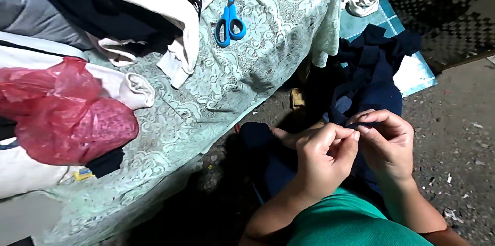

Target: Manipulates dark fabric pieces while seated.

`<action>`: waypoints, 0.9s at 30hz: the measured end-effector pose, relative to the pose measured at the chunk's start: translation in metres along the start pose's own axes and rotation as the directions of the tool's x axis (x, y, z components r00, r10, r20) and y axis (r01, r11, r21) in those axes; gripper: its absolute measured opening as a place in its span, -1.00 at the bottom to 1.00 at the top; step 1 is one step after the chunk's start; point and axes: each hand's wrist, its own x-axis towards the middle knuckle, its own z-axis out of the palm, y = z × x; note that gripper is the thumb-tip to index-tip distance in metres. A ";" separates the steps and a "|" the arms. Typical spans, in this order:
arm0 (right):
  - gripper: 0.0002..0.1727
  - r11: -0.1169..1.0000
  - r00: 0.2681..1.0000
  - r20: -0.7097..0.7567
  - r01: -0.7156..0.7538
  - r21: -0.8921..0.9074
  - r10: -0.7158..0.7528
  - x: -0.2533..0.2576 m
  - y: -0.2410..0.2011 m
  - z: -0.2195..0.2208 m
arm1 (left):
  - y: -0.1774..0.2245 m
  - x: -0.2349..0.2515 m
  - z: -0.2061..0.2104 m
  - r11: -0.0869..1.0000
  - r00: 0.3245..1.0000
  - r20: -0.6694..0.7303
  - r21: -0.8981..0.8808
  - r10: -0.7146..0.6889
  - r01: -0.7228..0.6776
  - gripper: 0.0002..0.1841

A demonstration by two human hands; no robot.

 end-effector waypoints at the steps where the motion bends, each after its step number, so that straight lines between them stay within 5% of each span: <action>1: -0.84 1.000 1.000 0.008 0.008 -0.009 -0.008 0.000 0.000 0.000 | 0.000 0.000 0.000 1.000 1.000 -0.002 0.005 -0.010 0.010 -0.96; 14: -0.84 0.994 0.993 0.080 0.089 -0.061 -0.084 0.001 0.002 -0.002 | -0.008 -0.001 -0.002 0.992 0.999 -0.017 -0.123 -0.044 0.042 -0.93; 21: -0.85 0.984 0.994 0.033 0.110 -0.141 -0.106 0.002 -0.001 -0.005 | -0.012 -0.004 -0.007 0.992 0.988 0.151 -0.117 -0.030 0.048 -0.75; 27: -0.84 0.969 0.987 0.094 0.148 -0.200 -0.131 0.000 -0.002 -0.004 | -0.019 -0.003 -0.008 0.991 0.993 0.004 0.059 0.117 -0.117 -0.82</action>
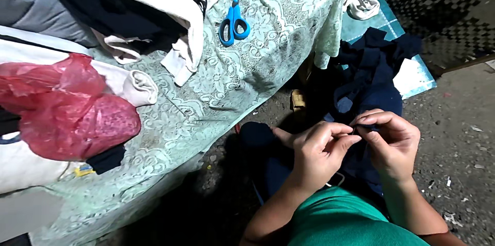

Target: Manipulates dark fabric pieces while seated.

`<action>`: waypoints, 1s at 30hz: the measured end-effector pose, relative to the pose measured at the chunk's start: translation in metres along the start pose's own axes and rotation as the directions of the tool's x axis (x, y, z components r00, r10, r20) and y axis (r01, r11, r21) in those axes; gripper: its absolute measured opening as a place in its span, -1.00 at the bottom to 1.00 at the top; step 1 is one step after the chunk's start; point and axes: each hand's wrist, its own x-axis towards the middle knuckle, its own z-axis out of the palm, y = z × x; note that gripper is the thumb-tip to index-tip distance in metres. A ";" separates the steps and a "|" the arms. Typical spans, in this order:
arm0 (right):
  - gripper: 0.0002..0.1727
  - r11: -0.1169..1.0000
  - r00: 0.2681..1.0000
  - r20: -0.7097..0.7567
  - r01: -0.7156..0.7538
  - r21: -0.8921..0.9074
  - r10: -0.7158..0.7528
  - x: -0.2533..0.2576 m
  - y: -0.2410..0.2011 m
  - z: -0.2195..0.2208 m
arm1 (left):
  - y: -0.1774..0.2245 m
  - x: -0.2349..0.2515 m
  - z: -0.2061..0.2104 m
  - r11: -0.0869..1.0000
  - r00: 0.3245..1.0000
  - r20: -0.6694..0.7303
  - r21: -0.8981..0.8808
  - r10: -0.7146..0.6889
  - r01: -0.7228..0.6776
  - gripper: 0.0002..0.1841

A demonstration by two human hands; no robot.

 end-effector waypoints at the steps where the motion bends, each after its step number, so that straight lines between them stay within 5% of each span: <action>1: -0.85 1.000 1.000 0.023 0.001 -0.019 -0.001 -0.001 0.000 0.000 | -0.002 0.001 -0.001 1.000 1.000 -0.027 0.016 0.007 -0.007 -0.80; 9: -0.88 0.997 0.994 0.075 -0.083 -0.012 0.083 0.001 -0.001 -0.006 | -0.012 0.009 -0.009 0.956 0.970 0.124 -0.183 -0.211 0.231 -0.77; 15: -0.87 0.992 0.985 0.124 -0.123 0.011 0.120 0.002 0.001 -0.007 | -0.013 0.010 -0.009 0.702 0.916 0.143 -0.602 -0.375 0.381 -0.97; 19: -0.88 0.990 0.987 0.087 -0.137 -0.021 0.138 0.006 0.000 -0.017 | -0.015 0.017 -0.050 0.527 0.890 0.009 -0.804 -0.456 0.278 -0.78; 22: -0.86 0.986 0.985 0.040 -0.166 -0.002 0.166 0.010 -0.002 -0.021 | -0.019 0.021 -0.100 0.254 0.856 -0.146 -0.967 -0.496 -0.018 -0.75; 24: -0.85 0.978 0.979 0.017 -0.204 0.046 0.204 0.012 -0.002 -0.021 | -0.017 0.020 -0.123 0.360 0.827 -0.315 -0.921 -0.467 -0.147 -0.66; 27: -0.86 0.955 0.965 0.009 -0.261 0.140 0.263 0.015 0.000 -0.021 | -0.009 0.018 -0.125 0.710 0.746 -0.562 -0.682 -0.357 -0.174 -0.60; 30: -0.87 0.931 0.952 0.024 -0.303 0.202 0.304 0.019 0.001 -0.021 | -0.005 0.000 -0.110 0.843 0.895 -0.371 -0.538 -0.248 0.011 -0.81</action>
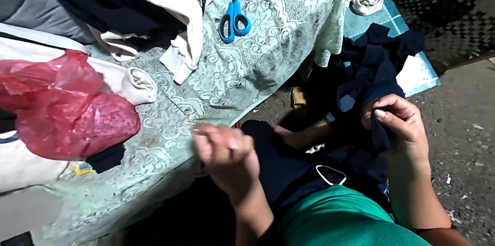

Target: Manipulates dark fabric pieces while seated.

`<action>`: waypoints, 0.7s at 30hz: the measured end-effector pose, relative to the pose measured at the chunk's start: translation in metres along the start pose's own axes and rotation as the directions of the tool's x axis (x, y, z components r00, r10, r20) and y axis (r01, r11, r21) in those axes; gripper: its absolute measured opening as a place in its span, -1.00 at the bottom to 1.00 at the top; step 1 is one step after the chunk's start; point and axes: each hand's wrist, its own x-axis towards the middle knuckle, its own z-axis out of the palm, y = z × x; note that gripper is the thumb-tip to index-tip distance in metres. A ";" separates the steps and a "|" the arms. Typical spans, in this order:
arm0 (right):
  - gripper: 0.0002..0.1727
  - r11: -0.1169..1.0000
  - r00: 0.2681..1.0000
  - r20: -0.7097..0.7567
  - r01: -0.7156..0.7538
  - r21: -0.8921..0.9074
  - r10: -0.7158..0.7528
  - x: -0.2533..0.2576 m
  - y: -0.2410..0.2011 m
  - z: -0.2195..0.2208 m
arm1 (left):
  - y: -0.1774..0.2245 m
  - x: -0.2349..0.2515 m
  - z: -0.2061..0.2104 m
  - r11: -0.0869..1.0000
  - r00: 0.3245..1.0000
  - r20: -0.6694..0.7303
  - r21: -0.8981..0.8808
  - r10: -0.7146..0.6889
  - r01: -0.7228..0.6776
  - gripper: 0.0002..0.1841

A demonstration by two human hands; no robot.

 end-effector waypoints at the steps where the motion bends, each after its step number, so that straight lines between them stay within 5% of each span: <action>1: -0.87 1.000 1.000 0.004 -0.004 0.014 0.004 0.001 -0.001 0.000 | -0.005 -0.008 0.005 0.996 0.984 0.170 0.081 -0.045 0.032 -0.92; 4: -0.85 1.000 0.999 0.032 0.010 0.021 -0.011 0.004 -0.005 0.000 | -0.029 -0.025 0.026 0.941 0.767 0.622 0.332 -0.160 -0.073 -0.85; 7: -0.86 0.999 0.999 0.040 0.034 0.005 -0.034 0.004 -0.010 0.000 | -0.054 -0.035 0.046 0.783 0.541 0.789 0.522 -0.292 -0.339 -0.77; 11: -0.89 0.998 0.997 0.044 0.063 -0.008 -0.063 0.003 -0.014 0.001 | -0.073 -0.045 0.062 0.515 0.442 0.791 0.611 -0.423 -0.601 -0.90; 17: -0.88 0.993 0.994 0.015 0.109 -0.039 -0.109 0.005 -0.017 -0.006 | -0.092 -0.057 0.053 0.411 0.392 0.774 0.607 -0.497 -0.680 -0.89; 19: -0.86 0.987 0.990 -0.002 0.141 -0.072 -0.141 0.008 -0.018 -0.010 | -0.080 -0.055 0.057 0.427 0.282 0.689 0.665 -0.668 -0.613 -0.91; 21: -0.84 0.979 0.984 -0.026 0.171 -0.108 -0.175 0.011 -0.018 -0.016 | -0.069 -0.048 0.058 0.499 0.096 0.626 0.696 -0.774 -0.516 -0.87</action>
